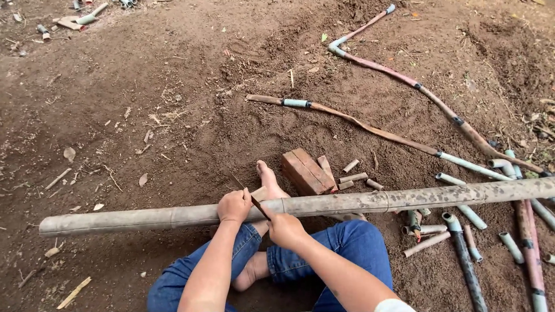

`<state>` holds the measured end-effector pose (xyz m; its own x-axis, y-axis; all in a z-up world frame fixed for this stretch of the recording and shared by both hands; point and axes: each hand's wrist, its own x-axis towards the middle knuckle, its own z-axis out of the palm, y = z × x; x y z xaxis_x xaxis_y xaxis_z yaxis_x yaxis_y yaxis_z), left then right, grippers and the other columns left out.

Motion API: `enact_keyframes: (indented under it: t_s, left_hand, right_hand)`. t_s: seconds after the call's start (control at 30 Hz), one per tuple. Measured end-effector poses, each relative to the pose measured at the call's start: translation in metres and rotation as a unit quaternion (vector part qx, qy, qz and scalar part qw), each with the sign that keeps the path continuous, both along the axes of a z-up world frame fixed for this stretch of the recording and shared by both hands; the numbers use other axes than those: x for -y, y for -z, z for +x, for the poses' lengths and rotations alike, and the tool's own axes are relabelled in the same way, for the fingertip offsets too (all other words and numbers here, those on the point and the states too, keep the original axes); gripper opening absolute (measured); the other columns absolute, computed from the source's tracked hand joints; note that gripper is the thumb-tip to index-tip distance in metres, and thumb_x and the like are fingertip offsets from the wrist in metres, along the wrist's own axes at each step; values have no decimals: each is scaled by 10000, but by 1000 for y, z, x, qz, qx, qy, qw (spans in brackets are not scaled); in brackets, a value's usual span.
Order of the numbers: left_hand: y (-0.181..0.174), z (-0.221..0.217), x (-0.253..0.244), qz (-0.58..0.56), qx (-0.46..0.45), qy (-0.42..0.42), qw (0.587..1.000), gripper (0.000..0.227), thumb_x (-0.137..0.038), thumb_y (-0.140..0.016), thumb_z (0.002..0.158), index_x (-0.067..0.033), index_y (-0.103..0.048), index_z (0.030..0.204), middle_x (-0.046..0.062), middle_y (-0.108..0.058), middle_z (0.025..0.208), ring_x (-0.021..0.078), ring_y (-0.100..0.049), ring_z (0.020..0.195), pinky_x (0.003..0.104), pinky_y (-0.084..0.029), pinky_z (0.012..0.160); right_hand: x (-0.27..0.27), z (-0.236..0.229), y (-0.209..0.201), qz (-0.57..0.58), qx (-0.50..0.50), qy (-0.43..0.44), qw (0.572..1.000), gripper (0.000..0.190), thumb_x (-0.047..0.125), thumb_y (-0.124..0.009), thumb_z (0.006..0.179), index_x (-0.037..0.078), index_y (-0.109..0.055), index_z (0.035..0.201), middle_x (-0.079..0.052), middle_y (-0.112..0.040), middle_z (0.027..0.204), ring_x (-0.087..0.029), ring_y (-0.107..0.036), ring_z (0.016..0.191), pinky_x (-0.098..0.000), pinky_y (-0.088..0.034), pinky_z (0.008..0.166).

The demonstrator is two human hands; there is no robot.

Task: A person sits on the ground and uses a hand saw to cut a long bamboo pole into sections.

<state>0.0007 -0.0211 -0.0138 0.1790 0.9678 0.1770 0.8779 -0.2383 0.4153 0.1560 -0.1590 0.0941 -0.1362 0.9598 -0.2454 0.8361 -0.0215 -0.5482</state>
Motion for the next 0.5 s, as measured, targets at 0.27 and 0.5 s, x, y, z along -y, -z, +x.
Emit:
enact_keyframes:
  t_s: [0.27,0.5]
  left_hand:
    - [-22,2,-2,-77,-29,-23,996,557,-492,-434,1042,-134,-781,794,112,-778,811,362,-736,791,482,-589,720]
    - [-28,0,-4,-111,-42,-13,993,553,-488,-429,1039,-167,-818,811,59,-799,817,380,-718,743,480,-570,688]
  right_hand:
    - [34,-5,2,13,-20,53,998,608,128,-540,1040,115,-402,1632,-188,-746,815,-330,-661,630,-431,-501,565]
    - [54,-4,-16,16,8,81,997,650,150,-578,971,167,-433,1604,-220,-772,878,-446,-722,712,-527,-565,633]
